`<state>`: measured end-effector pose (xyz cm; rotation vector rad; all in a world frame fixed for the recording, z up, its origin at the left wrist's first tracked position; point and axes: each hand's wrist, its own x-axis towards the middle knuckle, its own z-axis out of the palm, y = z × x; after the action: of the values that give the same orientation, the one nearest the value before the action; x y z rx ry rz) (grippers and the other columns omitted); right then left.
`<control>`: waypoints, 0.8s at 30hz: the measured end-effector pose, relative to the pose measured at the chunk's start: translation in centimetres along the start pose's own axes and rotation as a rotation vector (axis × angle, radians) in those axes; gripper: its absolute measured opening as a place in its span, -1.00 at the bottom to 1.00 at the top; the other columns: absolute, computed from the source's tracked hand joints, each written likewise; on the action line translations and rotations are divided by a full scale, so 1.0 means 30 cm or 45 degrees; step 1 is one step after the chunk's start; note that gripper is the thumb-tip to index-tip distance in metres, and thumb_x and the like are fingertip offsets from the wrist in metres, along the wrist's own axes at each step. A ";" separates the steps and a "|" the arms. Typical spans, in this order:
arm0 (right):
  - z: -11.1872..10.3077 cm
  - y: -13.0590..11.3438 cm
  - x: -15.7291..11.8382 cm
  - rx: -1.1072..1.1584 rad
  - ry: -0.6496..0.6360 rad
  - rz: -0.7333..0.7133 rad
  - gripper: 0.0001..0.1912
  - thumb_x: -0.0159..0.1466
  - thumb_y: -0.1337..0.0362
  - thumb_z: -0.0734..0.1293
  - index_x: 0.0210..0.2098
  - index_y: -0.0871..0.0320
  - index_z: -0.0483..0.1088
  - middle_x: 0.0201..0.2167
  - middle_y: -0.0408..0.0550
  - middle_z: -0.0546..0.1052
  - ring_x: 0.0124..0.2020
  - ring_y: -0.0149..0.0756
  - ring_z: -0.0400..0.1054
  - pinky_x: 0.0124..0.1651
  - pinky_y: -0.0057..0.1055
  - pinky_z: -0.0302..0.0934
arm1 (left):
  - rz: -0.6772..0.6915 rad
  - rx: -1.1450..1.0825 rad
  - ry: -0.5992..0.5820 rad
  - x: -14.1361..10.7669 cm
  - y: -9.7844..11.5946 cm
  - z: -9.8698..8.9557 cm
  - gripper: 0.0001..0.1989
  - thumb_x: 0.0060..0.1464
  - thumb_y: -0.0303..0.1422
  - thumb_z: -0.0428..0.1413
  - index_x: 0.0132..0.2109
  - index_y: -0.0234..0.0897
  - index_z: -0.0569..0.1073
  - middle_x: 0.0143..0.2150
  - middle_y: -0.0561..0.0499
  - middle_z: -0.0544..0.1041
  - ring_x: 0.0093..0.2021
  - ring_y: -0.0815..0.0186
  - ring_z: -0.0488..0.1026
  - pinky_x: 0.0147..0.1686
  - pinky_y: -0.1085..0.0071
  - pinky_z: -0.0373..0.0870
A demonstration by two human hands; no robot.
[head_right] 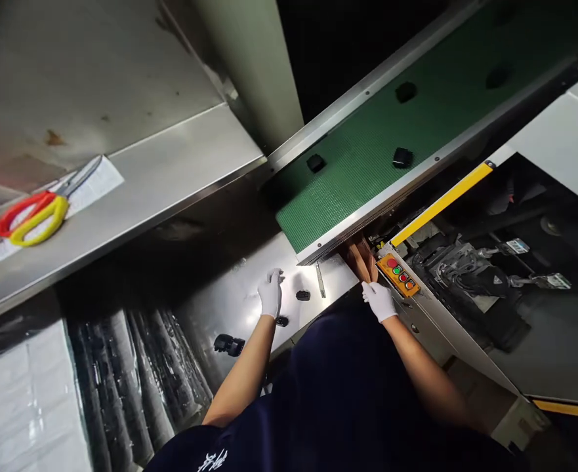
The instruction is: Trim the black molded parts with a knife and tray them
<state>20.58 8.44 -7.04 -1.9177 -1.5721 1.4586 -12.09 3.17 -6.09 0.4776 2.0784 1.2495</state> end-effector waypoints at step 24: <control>-0.407 0.206 -0.017 -0.075 0.061 -0.104 -0.64 0.28 -0.05 0.24 -0.42 0.03 0.50 -0.45 -0.04 0.63 -0.40 -0.15 0.53 -0.22 -0.29 0.37 | 0.982 1.690 -0.533 0.623 0.968 0.590 -0.29 -0.15 -0.52 0.28 0.23 -0.20 0.49 0.29 -0.25 0.41 0.28 -0.18 0.36 0.25 -0.05 0.33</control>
<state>34.09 10.20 -5.61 -1.8819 -1.6683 1.3383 -13.86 39.62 7.11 2.0286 2.1079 -0.1757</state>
